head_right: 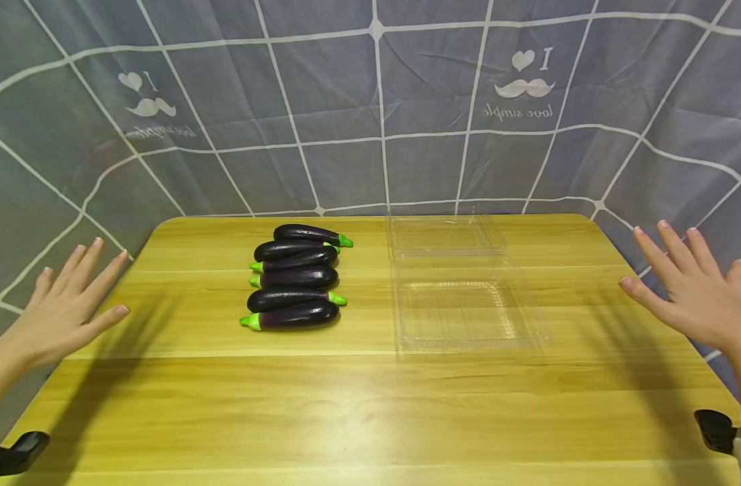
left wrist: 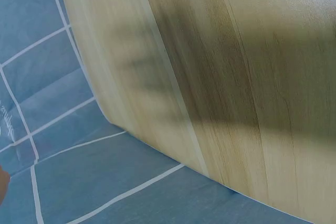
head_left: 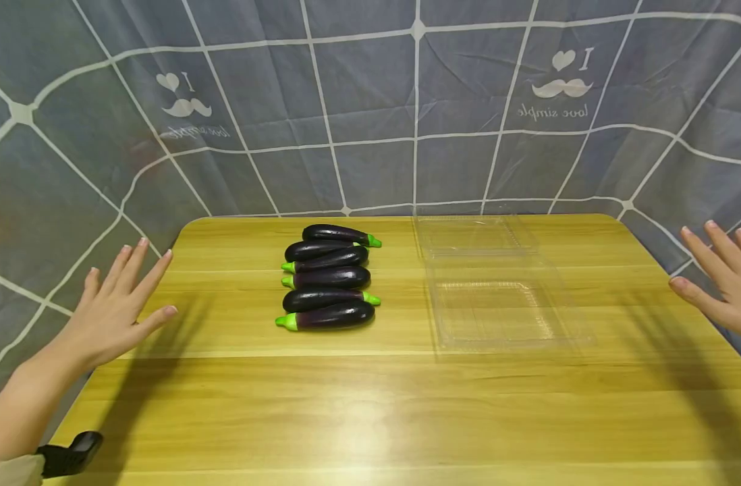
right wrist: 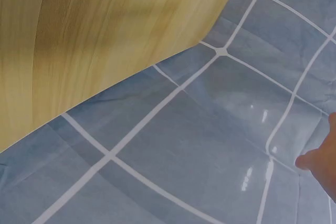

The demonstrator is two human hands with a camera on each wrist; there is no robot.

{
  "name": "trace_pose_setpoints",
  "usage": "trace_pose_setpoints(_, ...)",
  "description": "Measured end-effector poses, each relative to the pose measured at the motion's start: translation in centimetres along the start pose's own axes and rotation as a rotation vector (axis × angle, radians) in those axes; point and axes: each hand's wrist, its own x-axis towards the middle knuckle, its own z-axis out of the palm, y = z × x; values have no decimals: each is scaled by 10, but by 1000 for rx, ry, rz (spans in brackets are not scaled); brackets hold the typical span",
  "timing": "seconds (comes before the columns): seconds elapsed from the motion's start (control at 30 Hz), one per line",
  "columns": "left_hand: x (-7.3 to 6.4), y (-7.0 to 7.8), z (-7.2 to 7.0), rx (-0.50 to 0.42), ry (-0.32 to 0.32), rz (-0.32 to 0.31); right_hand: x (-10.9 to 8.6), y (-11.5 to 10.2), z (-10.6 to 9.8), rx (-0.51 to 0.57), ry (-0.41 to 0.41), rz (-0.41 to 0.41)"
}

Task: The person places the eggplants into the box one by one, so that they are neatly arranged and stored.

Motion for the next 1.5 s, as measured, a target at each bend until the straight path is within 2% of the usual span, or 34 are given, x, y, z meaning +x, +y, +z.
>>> trace_pose_setpoints(0.27, 5, 7, 4, -32, -14, 47, 0, 0, 2, -27, 0, 2)
trace_pose_setpoints(0.43, 11, 13, 6, -43, -1, 79, 2, -6, 1, 14, -10, -28)
trace_pose_setpoints(0.53, 15, 18, 7, -86, 9, 85, 5, -11, 1, 128, -54, -6)
trace_pose_setpoints(0.67, 23, 27, 12, -179, 15, 115, 9, -18, 2, 328, -144, 111)
trace_pose_setpoints(0.73, 27, 34, 15, -226, 5, 132, 11, -20, 5, 399, -178, 129)
trace_pose_setpoints(0.93, 40, 57, 31, -328, -71, 145, 24, -26, 20, 623, -311, -12)
trace_pose_setpoints(1.0, 44, 64, 37, -350, -85, 146, 26, -28, 26, 689, -360, -35)
trace_pose_setpoints(1.07, 47, 70, 44, -363, -81, 156, 29, -30, 32, 735, -389, -41)
trace_pose_setpoints(1.23, 51, 81, 60, -394, -69, 197, 33, -32, 49, 827, -402, -25)
trace_pose_setpoints(1.37, 54, 88, 70, -438, -83, 222, 35, -32, 62, 906, -416, -16)
trace_pose_setpoints(1.5, 56, 92, 79, -455, -100, 232, 38, -36, 71, 954, -462, 10)
